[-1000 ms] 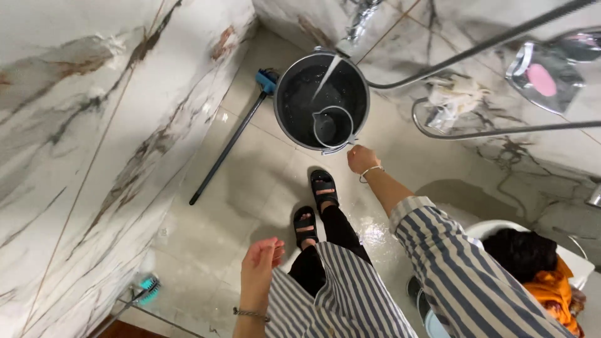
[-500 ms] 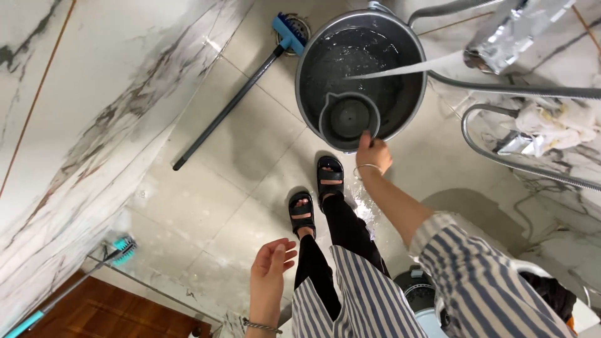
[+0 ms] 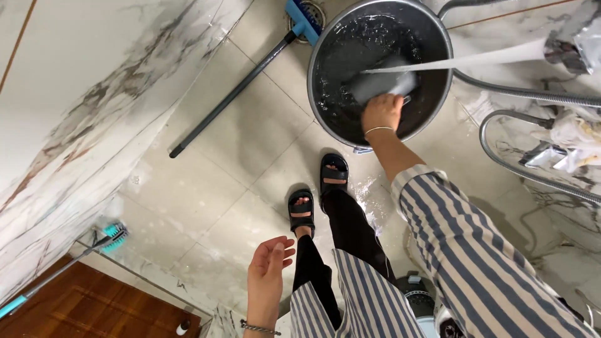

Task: The person repeatedly scoops water from a bucket using a small gray pitcher and pours it onto the floor, sink, and walls to rinse surfaces. They also pick up a soap bar from the window sill and place it back, while handling the pitcher and bucket throughout.

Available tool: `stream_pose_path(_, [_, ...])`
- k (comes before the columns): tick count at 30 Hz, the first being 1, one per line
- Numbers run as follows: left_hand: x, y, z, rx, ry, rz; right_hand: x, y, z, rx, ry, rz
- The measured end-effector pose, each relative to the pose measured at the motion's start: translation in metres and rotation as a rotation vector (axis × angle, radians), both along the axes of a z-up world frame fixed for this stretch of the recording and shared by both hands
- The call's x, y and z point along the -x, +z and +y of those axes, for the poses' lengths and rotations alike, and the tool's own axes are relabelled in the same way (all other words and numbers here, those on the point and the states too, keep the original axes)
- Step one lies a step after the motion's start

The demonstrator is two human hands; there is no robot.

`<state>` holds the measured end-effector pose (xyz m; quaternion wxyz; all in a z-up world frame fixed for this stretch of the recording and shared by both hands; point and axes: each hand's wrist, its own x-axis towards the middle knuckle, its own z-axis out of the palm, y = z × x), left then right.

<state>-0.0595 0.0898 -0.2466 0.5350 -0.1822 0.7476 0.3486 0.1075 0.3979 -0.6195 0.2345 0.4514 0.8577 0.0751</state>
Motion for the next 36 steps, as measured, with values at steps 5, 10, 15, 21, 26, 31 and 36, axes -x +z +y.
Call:
stream_pose_path(5, [0.005,0.024,-0.005,0.004,-0.025,0.004,-0.009,0.034,0.005,0.382,-0.466,0.459])
stream_pose_path(10, [0.013,0.044,-0.013,-0.149,-0.039,0.058,-0.035,0.167,-0.01,0.537,-1.112,0.884])
stream_pose_path(15, [0.028,0.083,0.015,-0.414,-0.228,0.123,-0.086,0.329,-0.043,0.564,-1.078,1.192])
stream_pose_path(21, [0.038,0.173,0.09,-0.693,-0.54,0.187,-0.11,0.614,-0.085,0.481,-1.238,1.283])
stream_pose_path(26, [0.013,0.222,0.182,-1.037,-0.74,0.253,-0.159,0.742,-0.121,0.367,-1.243,1.495])
stream_pose_path(31, [-0.045,0.371,0.268,-1.247,-1.049,0.51,-0.201,0.872,-0.136,0.331,-1.224,1.762])
stream_pose_path(36, [-0.118,0.477,0.37,-1.629,-1.21,1.075,-0.215,1.027,-0.1,0.043,-1.277,1.629])
